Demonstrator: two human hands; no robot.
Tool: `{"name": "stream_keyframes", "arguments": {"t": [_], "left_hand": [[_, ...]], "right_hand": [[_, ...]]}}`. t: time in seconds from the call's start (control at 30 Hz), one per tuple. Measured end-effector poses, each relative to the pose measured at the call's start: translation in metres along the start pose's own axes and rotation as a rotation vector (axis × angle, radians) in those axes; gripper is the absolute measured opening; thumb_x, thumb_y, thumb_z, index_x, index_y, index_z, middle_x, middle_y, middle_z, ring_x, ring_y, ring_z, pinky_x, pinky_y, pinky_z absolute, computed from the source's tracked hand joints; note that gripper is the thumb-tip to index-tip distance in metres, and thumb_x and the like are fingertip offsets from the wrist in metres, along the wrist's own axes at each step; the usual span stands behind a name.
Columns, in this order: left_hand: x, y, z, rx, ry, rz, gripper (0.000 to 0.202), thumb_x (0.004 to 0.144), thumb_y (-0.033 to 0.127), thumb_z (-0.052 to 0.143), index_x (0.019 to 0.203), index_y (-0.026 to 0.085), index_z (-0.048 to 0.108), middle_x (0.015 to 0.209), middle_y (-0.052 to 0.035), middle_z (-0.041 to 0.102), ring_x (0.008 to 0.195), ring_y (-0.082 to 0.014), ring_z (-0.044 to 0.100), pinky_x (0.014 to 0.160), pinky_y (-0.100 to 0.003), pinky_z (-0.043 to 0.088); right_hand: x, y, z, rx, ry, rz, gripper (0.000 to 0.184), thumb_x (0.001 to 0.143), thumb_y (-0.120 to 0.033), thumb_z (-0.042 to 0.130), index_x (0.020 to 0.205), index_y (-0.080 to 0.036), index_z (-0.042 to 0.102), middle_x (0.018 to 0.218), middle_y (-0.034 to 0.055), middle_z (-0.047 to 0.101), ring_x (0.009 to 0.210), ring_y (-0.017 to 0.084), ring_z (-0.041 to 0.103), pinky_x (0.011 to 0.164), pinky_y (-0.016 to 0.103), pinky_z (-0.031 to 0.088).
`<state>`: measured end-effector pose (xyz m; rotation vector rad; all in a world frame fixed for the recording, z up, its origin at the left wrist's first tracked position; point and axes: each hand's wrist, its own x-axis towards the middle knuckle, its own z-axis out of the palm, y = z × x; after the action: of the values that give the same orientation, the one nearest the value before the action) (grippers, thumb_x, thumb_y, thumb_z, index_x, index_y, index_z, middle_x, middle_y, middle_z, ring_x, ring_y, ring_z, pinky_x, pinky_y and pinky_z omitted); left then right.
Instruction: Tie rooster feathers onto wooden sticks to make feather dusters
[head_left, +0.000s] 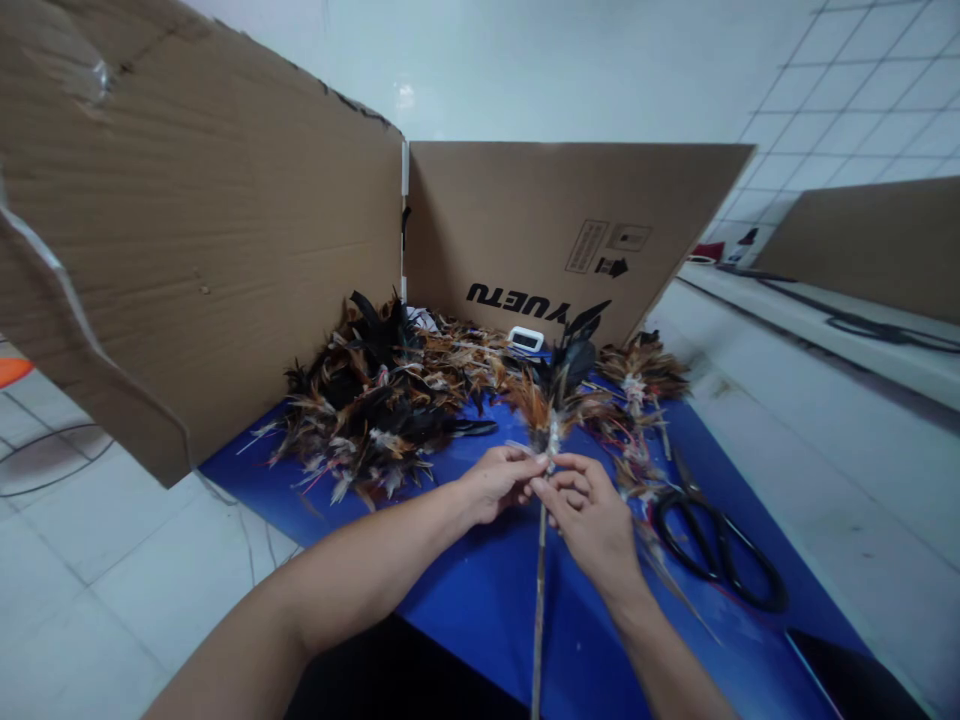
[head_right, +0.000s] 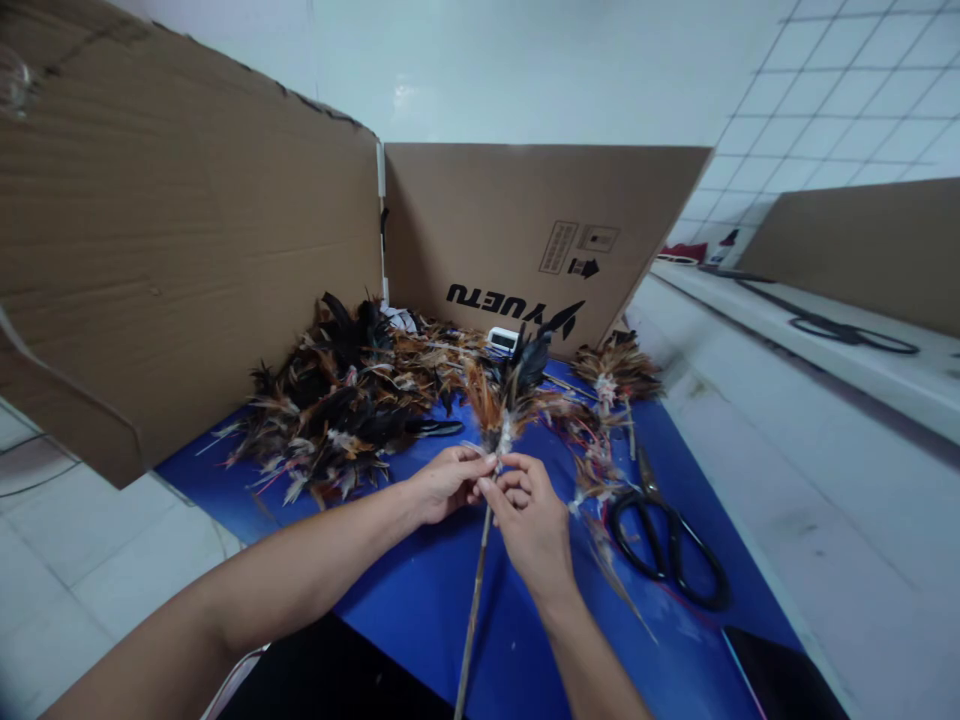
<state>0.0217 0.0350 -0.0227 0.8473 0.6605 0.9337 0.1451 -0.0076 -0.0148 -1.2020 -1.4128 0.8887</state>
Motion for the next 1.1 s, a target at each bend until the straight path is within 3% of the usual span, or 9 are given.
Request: {"name": "stream_keyframes", "arguments": {"t": [0.6,0.8,0.93,1.1], "left_hand": [[-0.002,-0.002,0.000,0.004,-0.027,-0.009,0.041,0.056,0.045,0.076,0.069,0.012,0.056,0.055,0.0042,0.049,0.044,-0.0031,0.042,0.045,-0.018,0.027],[-0.003,-0.002,0.002,0.067,0.025,0.033,0.040,0.058,0.046,0.073,0.068,0.012,0.055,0.054,0.0044,0.048,0.044,-0.0029,0.039,0.044,-0.018,0.026],[-0.004,-0.003,0.006,0.202,0.118,0.075,0.039,0.059,0.048,0.070,0.061,0.014,0.051,0.049,0.0059,0.042,0.042,-0.0040,0.036,0.042,-0.019,0.026],[-0.004,-0.010,0.011,0.362,0.133,0.150,0.031,0.066,0.041,0.063,0.056,0.015,0.049,0.045,0.0053,0.041,0.039,-0.0052,0.035,0.039,-0.019,0.027]], "right_hand": [[0.000,-0.003,0.000,0.008,-0.027,-0.001,0.042,0.069,-0.042,0.069,0.098,-0.021,0.047,0.065,-0.0028,0.056,0.047,0.010,0.052,0.039,0.020,0.041],[0.000,-0.002,0.000,-0.019,-0.027,0.013,0.042,0.069,-0.044,0.068,0.098,-0.022,0.046,0.064,-0.0036,0.057,0.045,0.010,0.051,0.038,0.019,0.039],[0.003,0.001,-0.003,-0.083,0.018,0.006,0.039,0.072,-0.050,0.063,0.095,-0.021,0.050,0.056,-0.0054,0.054,0.042,0.010,0.049,0.039,0.021,0.037],[0.010,0.005,-0.010,-0.196,0.160,-0.012,0.036,0.073,-0.053,0.061,0.087,-0.020,0.053,0.052,-0.0051,0.054,0.045,0.011,0.048,0.044,0.022,0.038]]}}
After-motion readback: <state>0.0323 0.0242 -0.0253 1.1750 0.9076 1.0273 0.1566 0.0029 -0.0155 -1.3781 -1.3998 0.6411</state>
